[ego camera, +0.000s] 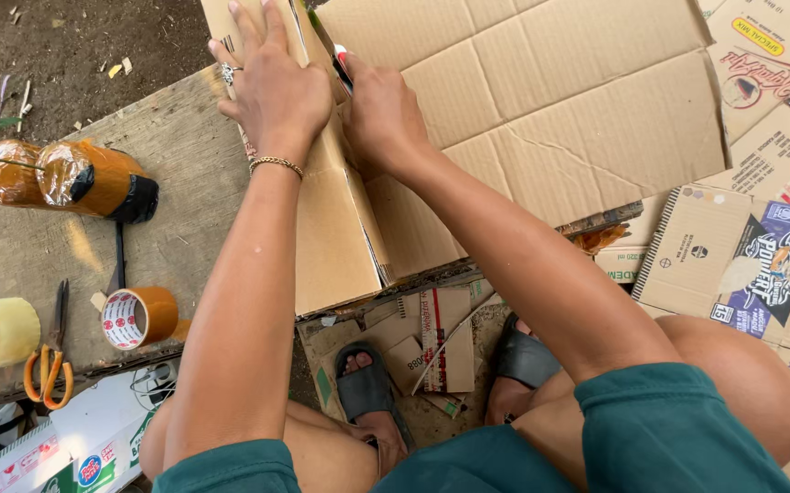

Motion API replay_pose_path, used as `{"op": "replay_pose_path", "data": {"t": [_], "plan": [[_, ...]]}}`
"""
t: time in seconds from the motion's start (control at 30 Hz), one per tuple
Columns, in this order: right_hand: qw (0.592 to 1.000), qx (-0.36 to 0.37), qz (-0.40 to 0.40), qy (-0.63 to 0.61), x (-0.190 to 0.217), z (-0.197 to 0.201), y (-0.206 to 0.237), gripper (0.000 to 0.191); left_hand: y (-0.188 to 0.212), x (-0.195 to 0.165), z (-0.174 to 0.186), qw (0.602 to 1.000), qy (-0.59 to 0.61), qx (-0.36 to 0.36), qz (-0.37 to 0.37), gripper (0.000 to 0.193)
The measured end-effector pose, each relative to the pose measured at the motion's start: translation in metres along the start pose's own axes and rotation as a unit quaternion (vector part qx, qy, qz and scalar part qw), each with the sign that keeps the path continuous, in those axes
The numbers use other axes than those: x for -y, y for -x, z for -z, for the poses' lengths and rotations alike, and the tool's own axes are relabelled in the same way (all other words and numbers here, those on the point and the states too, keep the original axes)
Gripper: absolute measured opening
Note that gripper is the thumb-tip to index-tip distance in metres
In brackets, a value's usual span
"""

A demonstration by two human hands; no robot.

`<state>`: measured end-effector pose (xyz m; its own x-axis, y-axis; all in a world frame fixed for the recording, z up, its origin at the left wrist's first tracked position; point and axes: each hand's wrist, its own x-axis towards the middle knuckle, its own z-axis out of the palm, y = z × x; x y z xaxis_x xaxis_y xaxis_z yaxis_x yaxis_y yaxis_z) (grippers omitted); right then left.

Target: The person assembles a cardboard box by folding the flaps and securing them with a utility knife. They repeatedly adjust the box's position and press the flaps to ensure they are properly aligned.

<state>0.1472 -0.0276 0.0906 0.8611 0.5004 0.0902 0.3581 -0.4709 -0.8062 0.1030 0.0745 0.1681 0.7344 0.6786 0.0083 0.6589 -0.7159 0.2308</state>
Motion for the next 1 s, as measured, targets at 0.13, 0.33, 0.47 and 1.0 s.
{"op": "replay_pose_path", "data": {"t": [0.13, 0.33, 0.47, 1.0], "plan": [[0.997, 0.028, 0.033, 0.067, 0.006, 0.006, -0.024, 0.037, -0.001, 0.002, -0.003, 1.000, 0.022, 0.011, 0.003, 0.080], [0.974, 0.138, 0.064, 0.169, 0.022, 0.018, -0.086, 0.022, -0.010, 0.015, -0.008, 0.995, 0.086, -0.038, 0.010, 0.045], [0.965, 0.182, 0.018, 0.187, 0.022, 0.013, -0.086, 0.020, -0.015, 0.020, -0.018, 0.989, 0.138, -0.040, 0.018, 0.029], [0.960, 0.187, -0.021, 0.207, 0.029, 0.033, -0.056, 0.015, -0.032, 0.030, -0.040, 0.992, 0.109, -0.064, -0.022, 0.033]]}}
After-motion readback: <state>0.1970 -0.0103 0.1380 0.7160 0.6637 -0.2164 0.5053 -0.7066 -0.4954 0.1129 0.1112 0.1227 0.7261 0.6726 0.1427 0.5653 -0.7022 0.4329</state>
